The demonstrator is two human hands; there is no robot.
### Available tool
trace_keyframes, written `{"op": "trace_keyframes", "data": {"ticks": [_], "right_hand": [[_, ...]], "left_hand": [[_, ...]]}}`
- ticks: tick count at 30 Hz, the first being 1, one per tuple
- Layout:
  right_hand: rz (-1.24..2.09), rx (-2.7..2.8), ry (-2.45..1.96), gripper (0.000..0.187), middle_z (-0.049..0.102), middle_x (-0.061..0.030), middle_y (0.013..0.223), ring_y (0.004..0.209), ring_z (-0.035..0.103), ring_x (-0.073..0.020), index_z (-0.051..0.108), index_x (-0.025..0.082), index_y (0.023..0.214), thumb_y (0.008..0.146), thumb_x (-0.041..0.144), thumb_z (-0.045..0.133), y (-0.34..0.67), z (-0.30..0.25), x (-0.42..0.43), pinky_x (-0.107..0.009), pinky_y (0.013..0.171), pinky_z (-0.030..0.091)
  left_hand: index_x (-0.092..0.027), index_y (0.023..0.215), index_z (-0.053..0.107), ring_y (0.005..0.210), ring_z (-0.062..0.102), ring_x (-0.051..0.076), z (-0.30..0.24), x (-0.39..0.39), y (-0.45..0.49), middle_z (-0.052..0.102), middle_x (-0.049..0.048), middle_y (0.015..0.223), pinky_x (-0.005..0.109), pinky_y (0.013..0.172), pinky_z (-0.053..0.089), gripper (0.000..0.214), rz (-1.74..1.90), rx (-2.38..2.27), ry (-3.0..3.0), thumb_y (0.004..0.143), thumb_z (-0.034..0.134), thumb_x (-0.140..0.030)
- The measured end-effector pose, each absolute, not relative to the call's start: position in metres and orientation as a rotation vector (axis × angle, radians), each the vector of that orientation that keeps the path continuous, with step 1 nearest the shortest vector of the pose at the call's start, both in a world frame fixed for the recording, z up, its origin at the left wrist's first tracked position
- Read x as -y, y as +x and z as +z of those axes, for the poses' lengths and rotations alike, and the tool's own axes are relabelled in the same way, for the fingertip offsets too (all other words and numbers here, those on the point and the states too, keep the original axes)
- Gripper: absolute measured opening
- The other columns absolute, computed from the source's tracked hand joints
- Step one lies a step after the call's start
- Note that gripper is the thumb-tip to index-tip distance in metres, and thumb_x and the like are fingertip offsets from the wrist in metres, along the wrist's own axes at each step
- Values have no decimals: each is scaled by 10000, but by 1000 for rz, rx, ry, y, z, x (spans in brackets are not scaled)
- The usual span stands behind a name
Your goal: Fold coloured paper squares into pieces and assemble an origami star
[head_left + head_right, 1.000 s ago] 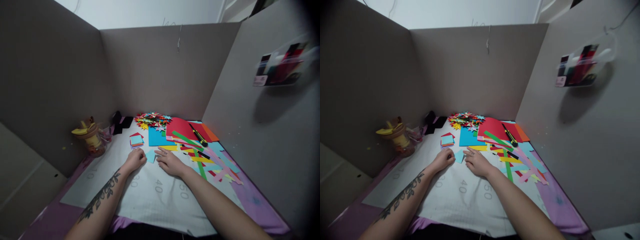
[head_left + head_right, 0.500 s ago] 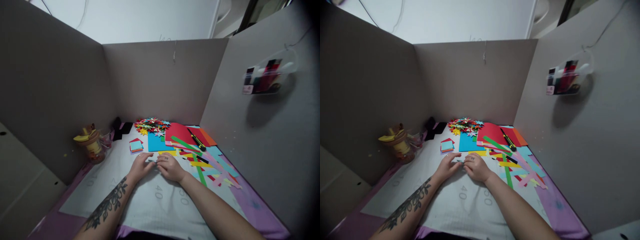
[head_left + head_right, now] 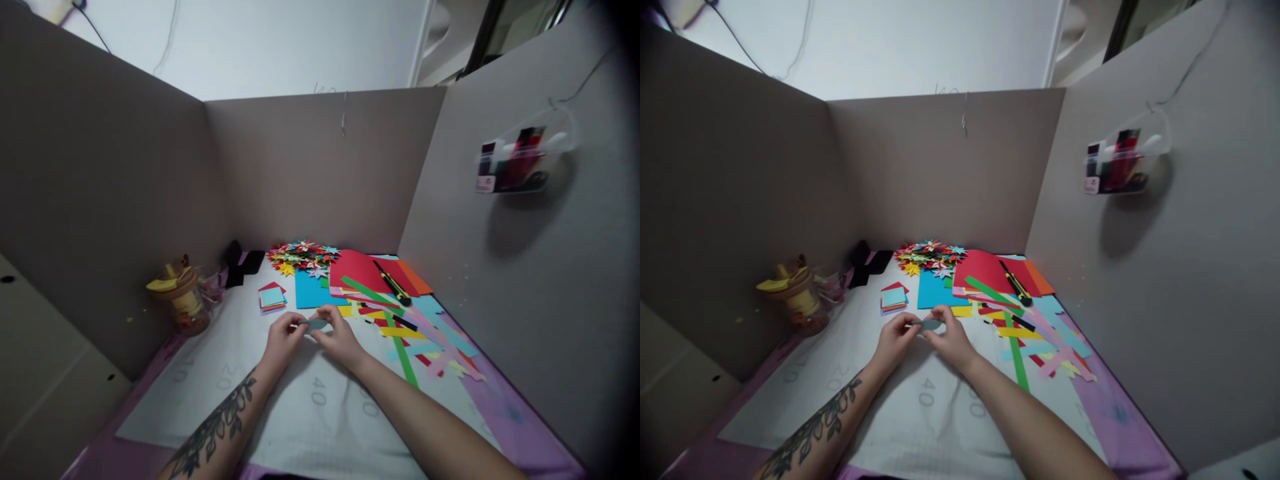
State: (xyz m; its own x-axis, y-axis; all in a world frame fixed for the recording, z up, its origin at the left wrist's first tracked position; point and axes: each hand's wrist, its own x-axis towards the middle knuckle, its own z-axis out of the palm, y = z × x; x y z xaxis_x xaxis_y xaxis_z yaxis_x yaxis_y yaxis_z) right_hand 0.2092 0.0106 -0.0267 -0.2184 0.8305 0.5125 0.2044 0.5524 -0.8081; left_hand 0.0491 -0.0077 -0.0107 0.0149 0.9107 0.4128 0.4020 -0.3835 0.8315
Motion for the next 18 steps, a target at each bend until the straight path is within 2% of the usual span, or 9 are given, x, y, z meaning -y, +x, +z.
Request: {"op": "trace_keyframes", "data": {"ticks": [4, 8, 11, 14, 18], "right_hand": [[976, 1576, -916, 317, 599, 10, 781, 716, 611, -164, 476, 207, 1013, 719, 210, 596, 204, -29, -16, -283, 652, 488], [934, 1439, -901, 275, 596, -5, 811, 764, 608, -160, 485, 198, 975, 718, 198, 584, 207, -30, -22, -286, 710, 482], [953, 1363, -888, 356, 597, -11, 839, 793, 610, -161, 461, 201, 1021, 699, 210, 610, 207, -31, -23, -289, 733, 484], [1095, 1350, -860, 480, 615, 0, 819, 737, 619, -156, 408, 213, 1093, 671, 210, 638, 204, -30, -20, -271, 672, 490], [1171, 1374, -937, 461, 607, 39, 681, 619, 605, -147, 436, 212, 1082, 666, 195, 632, 200, -26, -15, -245, 575, 468]], "left_hand": [[-161, 724, 577, 621, 546, 115, -15, 2, 51, 602, -13, 674, 206, 576, 425, 85, 1308, -1337, 1658, 713, 589, -245], [-153, 685, 563, 532, 486, 95, -18, 1, 52, 542, -34, 580, 192, 497, 367, 127, 1223, -1327, 1605, 703, 600, -273], [-151, 678, 554, 506, 487, 94, -20, 1, 53, 551, -33, 559, 193, 485, 362, 153, 1210, -1290, 1550, 691, 618, -289], [-151, 706, 550, 517, 531, 102, -20, 0, 53, 603, -19, 583, 197, 505, 383, 169, 1262, -1278, 1457, 683, 634, -296], [-151, 724, 551, 563, 580, 115, -19, 1, 55, 643, 1, 634, 200, 534, 404, 179, 1264, -1259, 1429, 681, 641, -299]]}}
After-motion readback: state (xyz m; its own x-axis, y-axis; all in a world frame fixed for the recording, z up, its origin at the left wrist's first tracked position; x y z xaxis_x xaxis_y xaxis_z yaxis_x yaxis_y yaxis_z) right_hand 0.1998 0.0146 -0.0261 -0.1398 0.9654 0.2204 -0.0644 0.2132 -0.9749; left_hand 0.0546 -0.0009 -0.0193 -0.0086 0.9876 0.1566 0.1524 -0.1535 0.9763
